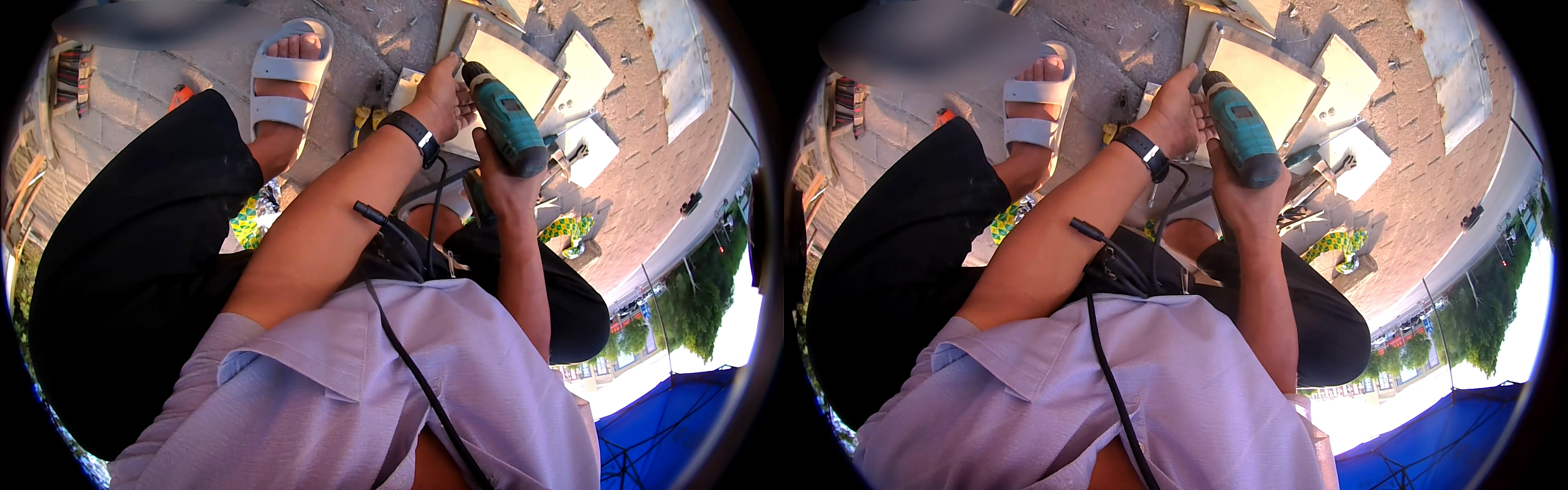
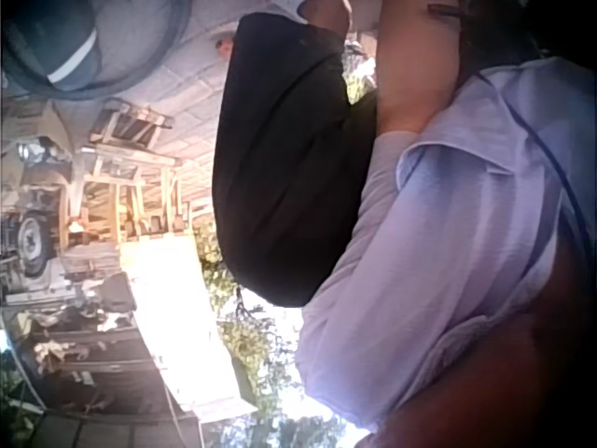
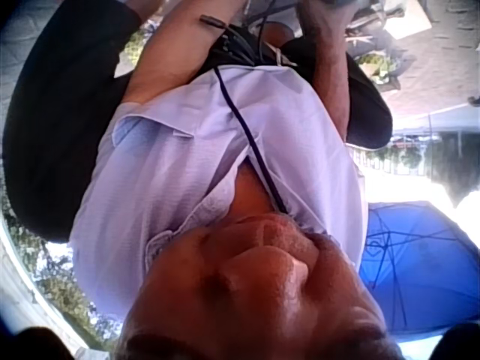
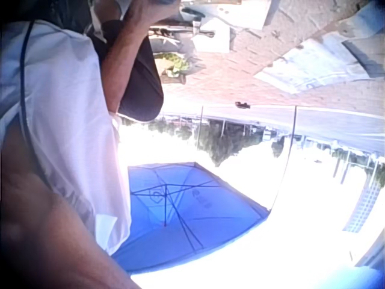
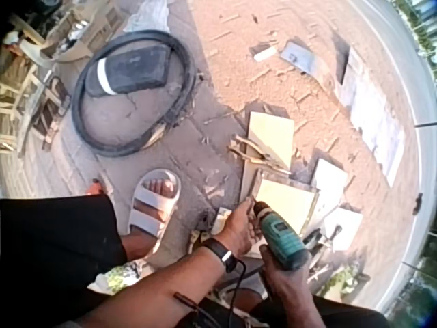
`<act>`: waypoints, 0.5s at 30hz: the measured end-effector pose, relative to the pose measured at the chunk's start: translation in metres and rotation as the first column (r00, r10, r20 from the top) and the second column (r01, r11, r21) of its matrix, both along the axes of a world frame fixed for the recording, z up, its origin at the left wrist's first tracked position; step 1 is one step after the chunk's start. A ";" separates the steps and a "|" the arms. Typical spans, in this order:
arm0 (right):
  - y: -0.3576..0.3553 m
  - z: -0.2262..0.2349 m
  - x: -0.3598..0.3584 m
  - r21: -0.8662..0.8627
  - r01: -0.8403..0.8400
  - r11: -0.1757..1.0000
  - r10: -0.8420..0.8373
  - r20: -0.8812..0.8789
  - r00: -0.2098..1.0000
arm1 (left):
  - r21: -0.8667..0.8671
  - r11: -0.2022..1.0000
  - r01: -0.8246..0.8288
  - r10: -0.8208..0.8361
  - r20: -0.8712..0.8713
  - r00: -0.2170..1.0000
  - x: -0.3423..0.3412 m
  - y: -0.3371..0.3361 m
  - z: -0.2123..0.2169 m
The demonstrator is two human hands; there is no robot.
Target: The person sits on the ground and uses a power drill to drive screws into the corners of a rectangular frame. They repeatedly position the drill, fasten the screws, and inspect the frame's alignment and stability.
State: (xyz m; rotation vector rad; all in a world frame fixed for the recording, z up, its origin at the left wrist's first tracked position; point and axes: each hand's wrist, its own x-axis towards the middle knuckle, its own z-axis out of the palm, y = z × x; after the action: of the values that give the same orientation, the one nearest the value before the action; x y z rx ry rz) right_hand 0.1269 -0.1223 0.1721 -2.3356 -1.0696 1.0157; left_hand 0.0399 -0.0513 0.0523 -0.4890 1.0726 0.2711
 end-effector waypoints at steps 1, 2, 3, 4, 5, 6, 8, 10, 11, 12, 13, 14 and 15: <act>-0.001 -0.001 0.001 0.002 0.002 1.000 -0.002 -0.028 1.000 | 0.002 1.000 -0.011 0.011 0.008 1.000 0.000 -0.001 0.000; 0.000 0.000 0.001 -0.025 -0.001 1.000 0.001 -0.028 1.000 | 0.004 1.000 -0.023 0.022 0.017 1.000 -0.001 -0.002 0.000; 0.001 0.003 0.000 -0.050 -0.005 0.999 0.003 -0.028 1.000 | 0.006 0.999 -0.034 0.034 0.025 0.999 -0.002 -0.002 -0.001; 0.003 0.005 -0.001 -0.076 -0.008 0.997 0.006 -0.029 1.000 | 0.005 0.999 -0.032 0.031 0.020 0.999 -0.002 -0.002 -0.002; 0.004 0.006 -0.002 -0.073 -0.021 0.997 0.021 -0.003 1.000 | 0.003 1.000 -0.030 0.030 0.015 0.999 -0.001 -0.002 -0.003; 0.004 0.006 -0.004 -0.071 -0.032 0.997 0.034 0.022 0.999 | 0.001 1.000 -0.028 0.028 0.010 1.000 -0.001 -0.001 -0.003; 0.004 0.005 -0.004 -0.056 -0.032 0.998 0.035 0.043 0.998 | -0.004 1.000 -0.027 0.027 0.004 1.000 -0.002 -0.001 -0.002; 0.002 0.002 -0.005 -0.031 -0.002 1.000 0.003 0.040 0.999 | -0.010 1.000 -0.024 0.024 0.009 1.000 -0.002 -0.002 -0.004; 0.001 0.001 -0.005 -0.021 -0.014 1.000 0.015 0.050 0.999 | -0.013 1.000 -0.024 0.024 0.015 1.000 -0.002 -0.002 -0.005; 0.001 0.001 -0.004 -0.012 -0.028 1.000 0.029 0.059 0.998 | -0.017 1.000 -0.026 0.027 0.020 0.999 -0.002 -0.002 -0.007; 0.001 0.001 -0.004 -0.002 -0.042 0.999 0.042 0.069 0.997 | -0.020 0.999 -0.027 0.028 0.022 0.999 -0.003 -0.003 -0.009; 0.001 0.002 -0.004 -0.011 -0.035 0.999 0.035 0.062 0.997 | -0.023 0.999 -0.028 0.028 0.025 0.999 -0.003 -0.003 -0.011; 0.001 0.002 -0.004 -0.018 -0.028 0.999 0.029 0.055 0.998 | -0.025 0.999 -0.028 0.029 0.027 0.999 -0.004 -0.002 -0.011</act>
State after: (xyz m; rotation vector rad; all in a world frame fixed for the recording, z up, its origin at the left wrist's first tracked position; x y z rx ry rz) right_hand 0.1227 -0.1208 0.1740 -2.3816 -1.1217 0.9800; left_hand 0.0364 -0.0535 0.0414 -0.5289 1.0435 0.2762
